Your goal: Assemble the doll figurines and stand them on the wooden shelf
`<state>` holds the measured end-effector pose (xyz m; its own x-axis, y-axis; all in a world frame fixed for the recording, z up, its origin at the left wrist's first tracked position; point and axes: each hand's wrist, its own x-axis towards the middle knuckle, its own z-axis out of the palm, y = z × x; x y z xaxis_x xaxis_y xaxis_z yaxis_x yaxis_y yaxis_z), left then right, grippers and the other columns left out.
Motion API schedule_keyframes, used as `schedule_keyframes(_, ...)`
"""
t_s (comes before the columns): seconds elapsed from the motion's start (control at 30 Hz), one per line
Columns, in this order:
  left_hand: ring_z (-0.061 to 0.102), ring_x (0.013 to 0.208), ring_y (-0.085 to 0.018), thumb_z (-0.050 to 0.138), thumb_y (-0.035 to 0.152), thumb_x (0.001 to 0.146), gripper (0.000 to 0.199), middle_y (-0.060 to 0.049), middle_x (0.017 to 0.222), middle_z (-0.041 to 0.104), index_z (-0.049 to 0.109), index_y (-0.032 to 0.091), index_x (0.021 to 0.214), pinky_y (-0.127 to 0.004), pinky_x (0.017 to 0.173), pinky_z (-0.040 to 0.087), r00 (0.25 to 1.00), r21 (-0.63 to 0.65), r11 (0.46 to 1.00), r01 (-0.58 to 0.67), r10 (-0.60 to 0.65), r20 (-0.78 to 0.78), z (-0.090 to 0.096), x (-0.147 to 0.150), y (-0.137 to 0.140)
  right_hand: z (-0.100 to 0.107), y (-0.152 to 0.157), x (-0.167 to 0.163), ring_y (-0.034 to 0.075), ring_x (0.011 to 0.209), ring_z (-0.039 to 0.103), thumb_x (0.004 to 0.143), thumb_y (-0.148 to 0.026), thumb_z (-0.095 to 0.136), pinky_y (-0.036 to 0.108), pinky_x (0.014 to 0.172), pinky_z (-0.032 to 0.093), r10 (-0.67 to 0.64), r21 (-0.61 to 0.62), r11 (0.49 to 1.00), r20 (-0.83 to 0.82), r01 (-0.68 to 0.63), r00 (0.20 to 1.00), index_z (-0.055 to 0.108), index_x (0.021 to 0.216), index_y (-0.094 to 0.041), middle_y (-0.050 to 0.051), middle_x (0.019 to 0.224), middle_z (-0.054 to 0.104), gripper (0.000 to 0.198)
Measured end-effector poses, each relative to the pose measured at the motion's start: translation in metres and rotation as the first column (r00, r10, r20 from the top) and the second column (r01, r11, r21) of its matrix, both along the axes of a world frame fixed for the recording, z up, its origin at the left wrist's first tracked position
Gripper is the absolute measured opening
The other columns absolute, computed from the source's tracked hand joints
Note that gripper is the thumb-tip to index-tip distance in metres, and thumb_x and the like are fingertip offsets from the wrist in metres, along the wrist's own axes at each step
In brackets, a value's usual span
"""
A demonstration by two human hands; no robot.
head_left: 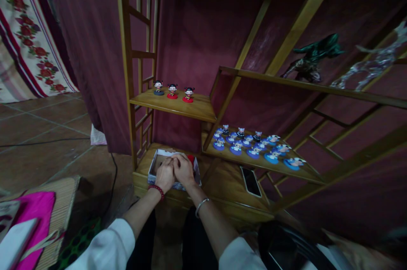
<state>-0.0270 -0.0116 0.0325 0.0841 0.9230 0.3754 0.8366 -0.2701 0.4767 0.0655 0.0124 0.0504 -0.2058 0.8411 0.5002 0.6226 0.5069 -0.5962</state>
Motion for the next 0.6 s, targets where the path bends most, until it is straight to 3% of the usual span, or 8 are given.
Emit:
schedule_keyframes(0.17, 0.048, 0.105, -0.018, 0.038, 0.006, 0.072, 0.037, -0.011, 0.109, 0.056, 0.054, 0.013, 0.105, -0.029, 0.090, 0.038, 1.000, -0.185, 0.983, -0.010, 0.014, 0.023, -0.025, 0.004, 0.002, -0.035, 0.012, 0.007, 0.014, 0.084, 0.058, 0.073, -0.009, 0.042, 0.024, 0.079, 0.044, -0.063, -0.178, 0.981, 0.066, 0.074, 0.996, 0.063, 0.079, -0.023, 0.001, 0.084, 0.065, 0.026)
schedule_keyframes(0.27, 0.046, 0.108, -0.019, 0.043, -0.001, 0.064, 0.038, -0.012, 0.109, 0.057, 0.060, 0.013, 0.096, -0.029, 0.095, 0.032, 0.952, -0.274, 0.962, -0.005, 0.088, 0.293, -0.040, 0.005, 0.007, -0.050, 0.020, 0.015, 0.013, 0.085, 0.059, 0.074, -0.011, 0.042, 0.022, 0.080, 0.043, -0.095, -0.324, 0.936, 0.140, 0.136, 0.986, 0.064, 0.083, -0.022, 0.001, 0.089, 0.066, 0.026)
schedule_keyframes(0.33, 0.047, 0.107, -0.019, 0.046, -0.005, 0.058, 0.034, -0.011, 0.106, 0.058, 0.063, 0.014, 0.081, -0.026, 0.096, 0.029, 0.783, -0.368, 0.930, -0.006, 0.233, 0.577, -0.049, 0.005, 0.013, -0.058, 0.026, 0.022, 0.013, 0.085, 0.060, 0.075, -0.012, 0.041, 0.020, 0.078, 0.043, -0.128, -0.406, 0.892, 0.200, 0.201, 0.971, 0.064, 0.085, -0.021, 0.002, 0.091, 0.067, 0.026)
schedule_keyframes(0.37, 0.048, 0.105, -0.020, 0.047, -0.006, 0.056, 0.032, -0.011, 0.102, 0.060, 0.063, 0.014, 0.075, -0.026, 0.096, 0.029, 0.720, -0.403, 0.915, -0.014, 0.289, 0.631, -0.053, 0.004, 0.017, -0.061, 0.029, 0.025, 0.013, 0.084, 0.060, 0.075, -0.013, 0.041, 0.020, 0.076, 0.043, -0.143, -0.439, 0.868, 0.224, 0.231, 0.964, 0.065, 0.085, -0.021, 0.002, 0.091, 0.067, 0.027)
schedule_keyframes(0.5, 0.052, 0.097, -0.022, 0.048, -0.006, 0.054, 0.026, -0.009, 0.080, 0.063, 0.059, 0.017, 0.060, -0.032, 0.093, 0.032, 0.543, -0.522, 0.851, -0.059, 0.466, 0.699, -0.063, 0.000, 0.035, -0.076, 0.040, 0.036, 0.013, 0.086, 0.060, 0.076, -0.015, 0.041, 0.019, 0.074, 0.043, -0.183, -0.494, 0.814, 0.283, 0.306, 0.942, 0.065, 0.088, -0.023, 0.001, 0.094, 0.066, 0.027)
schedule_keyframes(0.6, 0.056, 0.085, -0.019, 0.048, -0.003, 0.059, 0.022, -0.005, 0.071, 0.061, 0.055, 0.018, 0.063, -0.031, 0.081, 0.042, 0.349, -0.598, 0.800, -0.045, 0.573, 0.741, -0.068, -0.003, 0.047, -0.085, 0.046, 0.041, 0.014, 0.090, 0.059, 0.076, -0.016, 0.042, 0.020, 0.076, 0.043, -0.196, -0.500, 0.803, 0.296, 0.326, 0.935, 0.065, 0.089, -0.024, 0.001, 0.096, 0.066, 0.027)
